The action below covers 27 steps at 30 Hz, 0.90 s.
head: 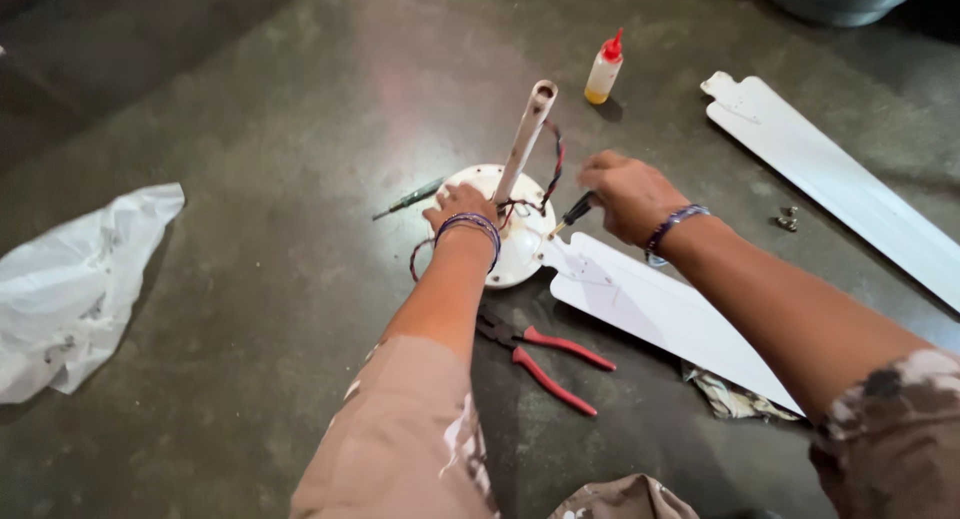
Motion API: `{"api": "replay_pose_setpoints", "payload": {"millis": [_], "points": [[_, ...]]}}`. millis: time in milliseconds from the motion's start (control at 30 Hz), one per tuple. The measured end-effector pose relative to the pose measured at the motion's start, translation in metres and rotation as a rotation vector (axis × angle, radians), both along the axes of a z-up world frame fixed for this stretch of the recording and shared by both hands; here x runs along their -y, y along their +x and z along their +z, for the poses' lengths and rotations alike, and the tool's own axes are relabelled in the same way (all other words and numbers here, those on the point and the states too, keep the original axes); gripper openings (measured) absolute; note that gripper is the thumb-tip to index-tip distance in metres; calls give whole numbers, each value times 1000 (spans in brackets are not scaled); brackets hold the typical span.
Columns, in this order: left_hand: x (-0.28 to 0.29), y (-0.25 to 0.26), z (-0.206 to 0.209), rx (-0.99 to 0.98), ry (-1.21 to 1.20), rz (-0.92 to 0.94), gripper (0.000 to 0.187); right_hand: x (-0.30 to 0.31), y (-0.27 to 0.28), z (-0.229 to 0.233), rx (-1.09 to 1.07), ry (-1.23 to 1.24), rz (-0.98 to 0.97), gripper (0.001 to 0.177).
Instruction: The person applies lubricant to the ceiling fan motor, uses a screwdriver to tighten screws on the fan blade bracket, and wipes the fan blades with a cloth. The person handles the fan motor, blades, and tools on the floor.
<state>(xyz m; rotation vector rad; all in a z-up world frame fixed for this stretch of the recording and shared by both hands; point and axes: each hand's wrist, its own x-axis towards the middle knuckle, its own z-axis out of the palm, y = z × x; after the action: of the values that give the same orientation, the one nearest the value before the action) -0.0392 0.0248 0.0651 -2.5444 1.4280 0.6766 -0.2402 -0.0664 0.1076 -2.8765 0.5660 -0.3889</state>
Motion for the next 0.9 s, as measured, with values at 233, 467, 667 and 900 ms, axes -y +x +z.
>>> {"api": "replay_pose_setpoints", "payload": {"millis": [233, 467, 667, 900], "points": [[14, -30, 15, -14, 239, -150, 46, 33, 15, 12, -391, -1, 2, 14], [22, -62, -18, -41, -42, -412, 50, 51, 16, 12, -192, 195, 192, 37], [4, -107, -68, -392, -965, 136, 89, 63, 1, -5, 84, 389, 153, 37], [29, -161, -99, -628, -1351, 700, 46, 67, -13, -37, 235, 530, 225, 36]]}}
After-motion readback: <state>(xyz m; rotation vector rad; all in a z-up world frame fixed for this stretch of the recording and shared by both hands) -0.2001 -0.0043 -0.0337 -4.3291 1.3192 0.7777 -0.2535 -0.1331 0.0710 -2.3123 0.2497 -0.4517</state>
